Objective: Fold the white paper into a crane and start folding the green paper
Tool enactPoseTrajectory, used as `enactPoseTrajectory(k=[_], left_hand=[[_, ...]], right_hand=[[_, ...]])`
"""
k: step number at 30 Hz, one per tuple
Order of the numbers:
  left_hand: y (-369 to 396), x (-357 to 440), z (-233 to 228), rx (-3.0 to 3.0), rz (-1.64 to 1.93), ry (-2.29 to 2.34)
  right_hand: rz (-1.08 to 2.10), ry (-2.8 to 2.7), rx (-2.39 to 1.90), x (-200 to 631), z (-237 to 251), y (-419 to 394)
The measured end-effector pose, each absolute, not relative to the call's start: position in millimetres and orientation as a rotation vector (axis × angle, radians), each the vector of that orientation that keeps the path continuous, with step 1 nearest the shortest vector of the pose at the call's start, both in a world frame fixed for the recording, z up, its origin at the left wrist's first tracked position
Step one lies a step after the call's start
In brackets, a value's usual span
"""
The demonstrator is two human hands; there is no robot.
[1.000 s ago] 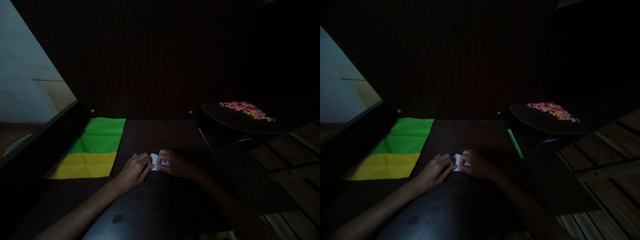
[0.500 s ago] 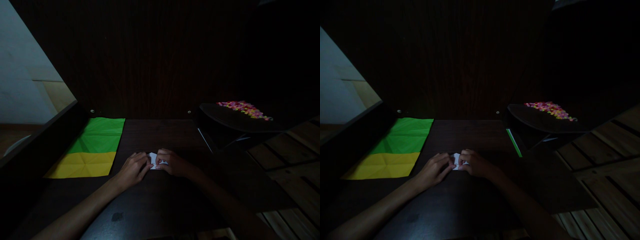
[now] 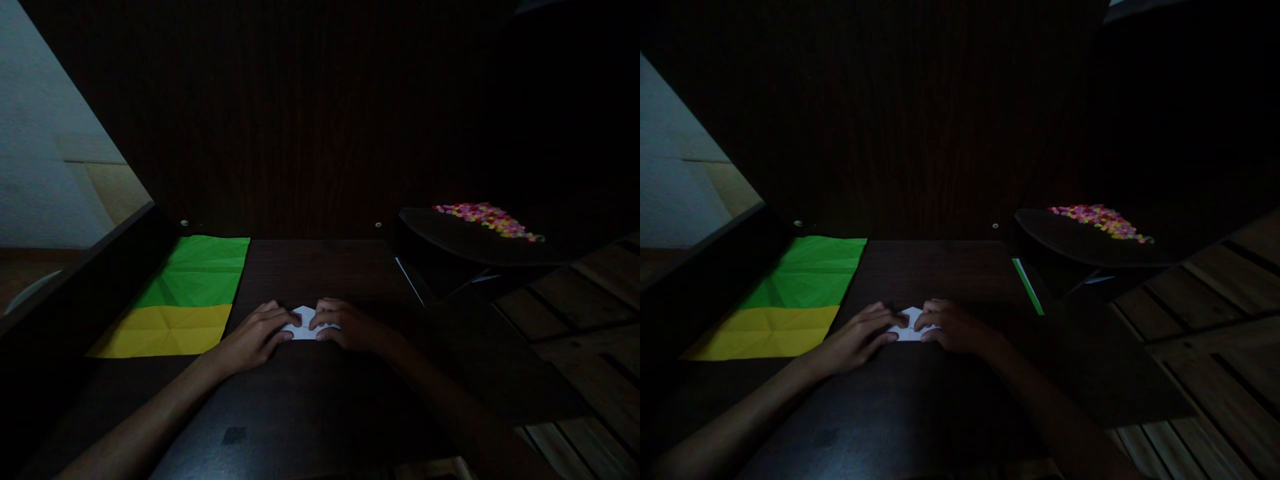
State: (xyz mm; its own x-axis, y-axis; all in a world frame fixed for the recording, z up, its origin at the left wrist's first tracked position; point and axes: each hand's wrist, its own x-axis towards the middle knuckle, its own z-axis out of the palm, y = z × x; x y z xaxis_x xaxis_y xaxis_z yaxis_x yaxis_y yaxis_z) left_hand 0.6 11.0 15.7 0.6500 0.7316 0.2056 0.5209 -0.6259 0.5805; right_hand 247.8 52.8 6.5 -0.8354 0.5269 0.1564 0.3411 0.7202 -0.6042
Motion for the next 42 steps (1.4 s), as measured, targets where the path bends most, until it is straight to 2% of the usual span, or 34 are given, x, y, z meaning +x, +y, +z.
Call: enactPoseTrajectory(k=[12, 24, 29, 34, 42], left_hand=[[14, -14, 17, 2.269, 0.531, 0.964], [10, -1, 28, 2.353, 0.562, 1.060], [7, 9, 17, 2.565, 0.591, 1.079], [3, 12, 5, 2.767, 0.602, 1.071], [-4, 16, 7, 2.856, 0.554, 1.095]], right_hand=[[0.550, -2.812, -0.656, 248, 8, 50], [0.670, -2.738, -0.703, 248, 8, 48], [0.740, -2.691, -0.714, 248, 4, 51], [0.672, -2.753, -0.642, 253, 11, 53], [0.847, -2.668, -0.655, 273, 20, 61]])
